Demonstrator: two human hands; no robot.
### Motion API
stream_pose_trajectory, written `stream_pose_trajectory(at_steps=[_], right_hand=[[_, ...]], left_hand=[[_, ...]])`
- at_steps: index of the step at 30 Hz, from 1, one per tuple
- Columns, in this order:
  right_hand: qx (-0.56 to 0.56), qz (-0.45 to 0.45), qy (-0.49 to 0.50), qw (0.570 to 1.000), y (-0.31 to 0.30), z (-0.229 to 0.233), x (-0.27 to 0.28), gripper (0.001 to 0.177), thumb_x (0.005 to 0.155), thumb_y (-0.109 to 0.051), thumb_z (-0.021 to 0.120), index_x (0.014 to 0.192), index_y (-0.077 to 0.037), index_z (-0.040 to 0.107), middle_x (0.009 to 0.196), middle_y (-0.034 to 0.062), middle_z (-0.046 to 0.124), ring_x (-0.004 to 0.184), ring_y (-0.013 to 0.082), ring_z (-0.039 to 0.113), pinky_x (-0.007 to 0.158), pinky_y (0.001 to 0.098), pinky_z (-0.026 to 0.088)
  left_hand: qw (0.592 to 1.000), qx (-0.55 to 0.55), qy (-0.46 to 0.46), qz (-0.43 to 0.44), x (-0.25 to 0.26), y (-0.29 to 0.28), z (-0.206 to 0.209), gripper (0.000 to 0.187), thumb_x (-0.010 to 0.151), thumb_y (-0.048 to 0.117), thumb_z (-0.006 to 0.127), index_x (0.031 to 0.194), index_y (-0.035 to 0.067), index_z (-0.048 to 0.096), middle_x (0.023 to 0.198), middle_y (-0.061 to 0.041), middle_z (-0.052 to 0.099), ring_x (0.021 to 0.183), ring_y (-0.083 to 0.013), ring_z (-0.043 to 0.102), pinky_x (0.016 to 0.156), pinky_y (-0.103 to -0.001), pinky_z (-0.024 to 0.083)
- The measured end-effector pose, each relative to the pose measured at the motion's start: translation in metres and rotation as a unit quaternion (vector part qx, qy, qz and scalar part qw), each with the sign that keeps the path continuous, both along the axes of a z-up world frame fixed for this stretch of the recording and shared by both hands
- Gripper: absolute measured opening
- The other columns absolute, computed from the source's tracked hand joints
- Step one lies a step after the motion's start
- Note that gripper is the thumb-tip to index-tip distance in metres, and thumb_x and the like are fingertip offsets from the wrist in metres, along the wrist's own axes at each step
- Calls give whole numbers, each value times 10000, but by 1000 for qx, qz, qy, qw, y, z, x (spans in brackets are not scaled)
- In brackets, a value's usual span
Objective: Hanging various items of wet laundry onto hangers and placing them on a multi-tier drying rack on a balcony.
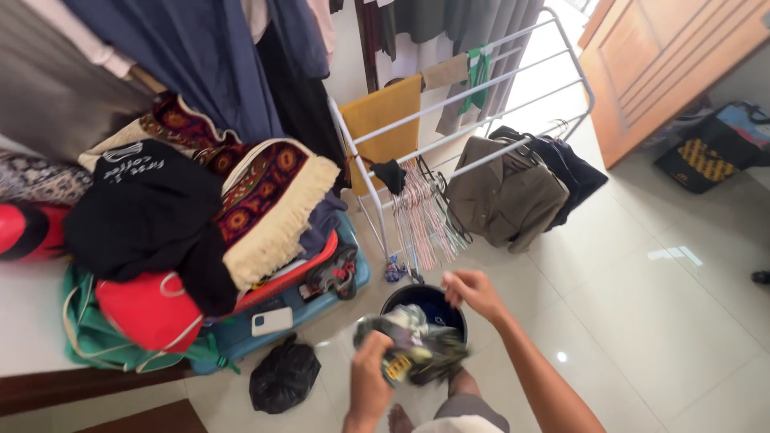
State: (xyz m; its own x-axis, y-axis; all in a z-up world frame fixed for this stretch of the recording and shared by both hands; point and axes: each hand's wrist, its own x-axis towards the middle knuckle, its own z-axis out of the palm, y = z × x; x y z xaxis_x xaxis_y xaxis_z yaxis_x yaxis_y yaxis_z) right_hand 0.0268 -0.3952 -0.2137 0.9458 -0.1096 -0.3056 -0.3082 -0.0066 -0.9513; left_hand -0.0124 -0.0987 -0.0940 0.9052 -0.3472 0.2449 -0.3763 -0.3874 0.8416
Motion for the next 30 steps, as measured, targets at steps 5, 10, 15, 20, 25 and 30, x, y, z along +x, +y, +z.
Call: stream_pose_trajectory(at_steps=[5, 10, 15, 20, 25, 30], right_hand=[[-260, -160, -17, 952, -63, -153, 136, 262, 901, -291, 734, 971, -40, 764, 769, 106, 732, 693, 235, 699, 669, 376, 548], [-372, -203, -50, 905, -97, -205, 228, 331, 799, -217, 790, 1068, -36, 726, 905, 159, 702, 848, 344, 686, 763, 443, 533], [-296, -171, 61, 938, -104, -206, 251, 348, 872, -244, 735, 1193, -112, 706, 987, 149, 692, 929, 338, 686, 845, 454, 525], [-388, -149, -19, 909, -113, -158, 214, 203, 955, -193, 653, 1111, -63, 658, 1033, 186, 631, 958, 403, 634, 814, 491, 506], [-415, -164, -72, 892, -131, -102, 136, 217, 941, -128, 566, 1142, -46, 575, 999, 188, 601, 896, 414, 615, 758, 492, 502], [-407, -152, 114, 894, -115, 15, 44, 339, 922, -360, 657, 1221, -209, 715, 926, 112, 650, 858, 365, 648, 694, 479, 498]], left_hand=[[998, 32, 27, -41, 23, -46, -58, 206, 741, 29, 654, 942, 54, 615, 883, -159, 606, 827, -390, 681, 695, -382, 551], [993, 79, 87, -7, 26, -57, -148, 170, 798, 157, 619, 955, 90, 625, 786, -89, 590, 728, -244, 724, 665, -328, 560], [987, 74, 39, 134, 24, -69, -182, 173, 676, 170, 667, 840, 120, 689, 758, -81, 554, 700, -200, 665, 658, -295, 547], [976, 41, 115, 178, 45, -84, -165, 224, 662, 107, 733, 868, 88, 646, 743, -83, 573, 666, -210, 651, 650, -306, 542], [992, 46, 87, 84, 83, -103, -100, 452, 568, 47, 819, 962, 55, 599, 825, -137, 633, 743, -299, 675, 686, -351, 526], [969, 1, 192, 156, 102, -117, -77, 382, 691, -12, 815, 989, 75, 592, 792, -143, 688, 752, -337, 727, 723, -362, 558]])
